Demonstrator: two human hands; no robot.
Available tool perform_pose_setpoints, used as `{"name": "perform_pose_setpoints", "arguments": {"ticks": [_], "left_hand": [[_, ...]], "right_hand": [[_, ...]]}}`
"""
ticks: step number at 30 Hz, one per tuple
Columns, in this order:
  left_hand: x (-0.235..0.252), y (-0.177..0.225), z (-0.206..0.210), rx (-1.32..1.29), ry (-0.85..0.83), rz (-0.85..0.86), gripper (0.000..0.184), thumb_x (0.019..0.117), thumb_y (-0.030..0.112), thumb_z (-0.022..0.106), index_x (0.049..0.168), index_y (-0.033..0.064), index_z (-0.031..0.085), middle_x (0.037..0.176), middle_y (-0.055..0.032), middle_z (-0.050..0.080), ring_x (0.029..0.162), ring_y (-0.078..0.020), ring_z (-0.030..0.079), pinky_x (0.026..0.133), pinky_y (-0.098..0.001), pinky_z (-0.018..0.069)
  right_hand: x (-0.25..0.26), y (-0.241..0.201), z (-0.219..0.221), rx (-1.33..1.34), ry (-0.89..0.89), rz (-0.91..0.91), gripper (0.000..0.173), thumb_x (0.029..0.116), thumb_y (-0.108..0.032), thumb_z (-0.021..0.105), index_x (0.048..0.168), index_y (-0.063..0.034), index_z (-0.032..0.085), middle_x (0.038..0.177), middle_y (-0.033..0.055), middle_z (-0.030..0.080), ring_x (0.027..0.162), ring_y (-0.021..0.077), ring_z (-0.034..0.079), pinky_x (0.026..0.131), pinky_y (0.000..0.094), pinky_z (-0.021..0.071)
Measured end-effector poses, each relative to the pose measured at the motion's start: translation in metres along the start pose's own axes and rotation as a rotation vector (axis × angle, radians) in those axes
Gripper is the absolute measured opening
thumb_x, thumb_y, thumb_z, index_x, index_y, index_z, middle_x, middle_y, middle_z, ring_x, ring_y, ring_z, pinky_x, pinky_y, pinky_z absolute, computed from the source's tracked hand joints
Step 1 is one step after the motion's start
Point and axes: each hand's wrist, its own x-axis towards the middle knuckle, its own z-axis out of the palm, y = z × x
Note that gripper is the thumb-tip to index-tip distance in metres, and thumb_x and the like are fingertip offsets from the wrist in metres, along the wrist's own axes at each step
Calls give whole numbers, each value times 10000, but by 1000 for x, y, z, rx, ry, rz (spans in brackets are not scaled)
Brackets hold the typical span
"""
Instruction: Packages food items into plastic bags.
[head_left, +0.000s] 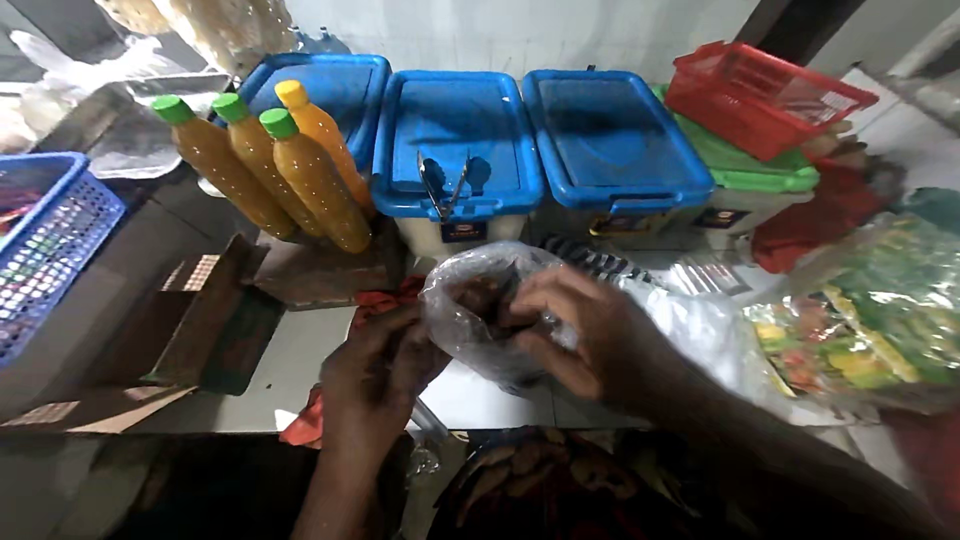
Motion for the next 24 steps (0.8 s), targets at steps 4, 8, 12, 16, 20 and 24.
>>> {"name": "perform_pose_setpoints", "arguments": {"ticks": [4,8,12,16,20,24], "left_hand": [[-19,10,5,-357,267,-46,193,1072,235,534,1154,136,679,882,62,687,633,-57,621,550,-227,558],[-33,-4,12,-336,352,12,189,1046,215,593,1174,95,663,973,19,713,734,-80,665,650,-266,595],[-71,-22,25,-452,471,-223,701,1049,414,551,1522,-23,275,1334,-81,570,1088,-135,635,923,-324,578],[-97,-25,40,-582,525,-660,496,1098,220,465,1519,-16,349,1253,-126,662,1047,-161,694,919,-355,600],[-104,-53,16,-581,506,-590,466,1121,214,358,1514,-34,370,1288,-148,671,1116,-189,677,980,-374,564],[-114,-49,-3,-682,451,-732,412,1091,302,480,1383,15,518,1074,-86,699,859,-134,683,752,-322,595]], "right_hand": [[-20,-47,63,518,-131,118,585,1040,-427,574,1461,-23,530,1326,128,665,1105,135,692,922,313,603],[-13,-56,111,988,-276,207,298,1041,-253,604,1190,-3,672,993,61,708,853,74,668,776,251,579],[-6,-57,144,921,-294,373,235,1012,-239,615,1147,-78,720,966,-7,731,829,51,679,757,261,594],[5,-79,180,793,-362,536,294,1058,-264,527,1161,-66,717,951,39,736,834,111,702,790,348,611],[13,-91,205,677,-354,418,305,1031,-240,566,1208,-55,731,1065,65,757,958,131,724,897,374,609],[15,-97,220,601,-213,245,206,898,-170,698,1061,-50,737,924,29,751,831,103,717,777,337,623]]}}
